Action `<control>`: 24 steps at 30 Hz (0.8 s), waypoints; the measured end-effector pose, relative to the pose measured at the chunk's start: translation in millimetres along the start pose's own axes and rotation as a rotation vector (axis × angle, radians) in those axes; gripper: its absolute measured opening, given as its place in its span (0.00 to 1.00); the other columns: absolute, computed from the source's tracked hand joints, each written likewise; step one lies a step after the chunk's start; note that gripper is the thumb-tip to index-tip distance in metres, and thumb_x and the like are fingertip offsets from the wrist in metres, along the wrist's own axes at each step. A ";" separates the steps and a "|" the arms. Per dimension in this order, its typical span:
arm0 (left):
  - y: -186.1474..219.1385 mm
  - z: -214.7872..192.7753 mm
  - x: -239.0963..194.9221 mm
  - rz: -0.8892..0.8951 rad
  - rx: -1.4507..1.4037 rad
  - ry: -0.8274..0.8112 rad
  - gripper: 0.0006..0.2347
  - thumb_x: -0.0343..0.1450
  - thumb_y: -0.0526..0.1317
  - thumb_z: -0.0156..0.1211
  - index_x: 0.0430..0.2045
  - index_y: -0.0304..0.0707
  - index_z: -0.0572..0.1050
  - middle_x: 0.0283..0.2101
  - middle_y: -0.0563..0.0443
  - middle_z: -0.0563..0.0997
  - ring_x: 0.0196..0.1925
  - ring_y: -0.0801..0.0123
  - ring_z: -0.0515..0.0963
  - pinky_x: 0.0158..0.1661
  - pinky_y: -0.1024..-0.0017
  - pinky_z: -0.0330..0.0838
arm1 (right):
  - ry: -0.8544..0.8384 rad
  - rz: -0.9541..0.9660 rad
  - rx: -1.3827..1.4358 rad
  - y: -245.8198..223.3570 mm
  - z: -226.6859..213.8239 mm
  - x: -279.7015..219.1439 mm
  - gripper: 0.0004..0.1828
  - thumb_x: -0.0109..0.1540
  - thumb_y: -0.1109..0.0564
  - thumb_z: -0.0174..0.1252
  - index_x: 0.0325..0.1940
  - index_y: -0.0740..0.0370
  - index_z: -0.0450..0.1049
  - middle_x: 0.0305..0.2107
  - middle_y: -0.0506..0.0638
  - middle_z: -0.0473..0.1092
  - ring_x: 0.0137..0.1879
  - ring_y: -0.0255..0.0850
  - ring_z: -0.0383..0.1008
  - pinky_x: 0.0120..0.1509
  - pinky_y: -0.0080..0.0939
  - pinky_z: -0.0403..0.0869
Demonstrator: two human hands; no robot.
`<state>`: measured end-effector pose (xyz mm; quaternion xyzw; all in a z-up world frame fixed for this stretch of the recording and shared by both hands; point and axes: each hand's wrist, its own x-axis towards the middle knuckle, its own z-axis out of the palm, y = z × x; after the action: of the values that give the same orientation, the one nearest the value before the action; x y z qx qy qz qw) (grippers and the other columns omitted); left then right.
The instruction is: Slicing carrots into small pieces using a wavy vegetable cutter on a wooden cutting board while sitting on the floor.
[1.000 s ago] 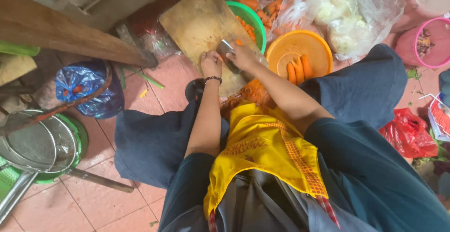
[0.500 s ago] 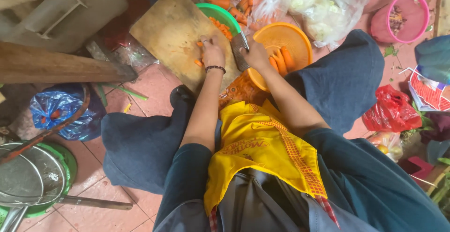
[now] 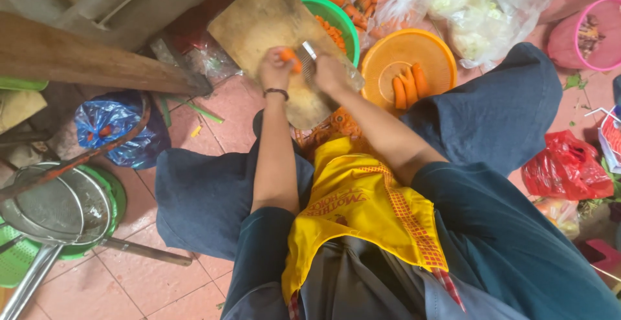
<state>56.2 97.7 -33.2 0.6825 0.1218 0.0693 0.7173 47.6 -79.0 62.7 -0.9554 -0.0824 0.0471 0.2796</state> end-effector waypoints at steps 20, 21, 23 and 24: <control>49.8 38.9 -56.3 0.129 0.531 0.143 0.09 0.62 0.25 0.65 0.30 0.38 0.76 0.36 0.45 0.77 0.35 0.56 0.81 0.37 0.63 0.76 | -0.280 -0.140 -0.231 -34.0 -28.6 14.8 0.19 0.63 0.60 0.52 0.56 0.70 0.62 0.34 0.70 0.76 0.43 0.66 0.78 0.47 0.62 0.74; 48.6 39.3 -56.5 0.178 0.560 0.166 0.09 0.63 0.24 0.64 0.30 0.38 0.77 0.36 0.45 0.78 0.37 0.54 0.80 0.38 0.62 0.76 | -0.254 -0.142 -0.237 -30.3 -21.4 11.2 0.19 0.63 0.61 0.51 0.56 0.71 0.62 0.35 0.70 0.76 0.43 0.65 0.78 0.46 0.62 0.75; 47.2 37.7 -55.3 0.186 0.587 0.158 0.09 0.62 0.23 0.64 0.30 0.38 0.77 0.35 0.44 0.77 0.36 0.53 0.80 0.37 0.62 0.75 | -0.152 -0.189 -0.231 -17.1 -1.2 -1.5 0.18 0.64 0.62 0.50 0.57 0.70 0.62 0.34 0.69 0.76 0.42 0.65 0.78 0.46 0.62 0.75; 47.5 38.9 -51.9 0.194 0.614 0.139 0.10 0.62 0.23 0.65 0.31 0.37 0.78 0.35 0.43 0.77 0.35 0.53 0.80 0.36 0.62 0.74 | -0.048 -0.227 -0.223 -9.4 7.2 -5.3 0.17 0.65 0.62 0.49 0.58 0.69 0.62 0.34 0.68 0.76 0.41 0.65 0.78 0.47 0.63 0.75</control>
<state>20.0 49.3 19.7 0.8689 0.1201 0.1438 0.4581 40.1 -68.4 62.0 -0.9637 -0.2010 0.0284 0.1732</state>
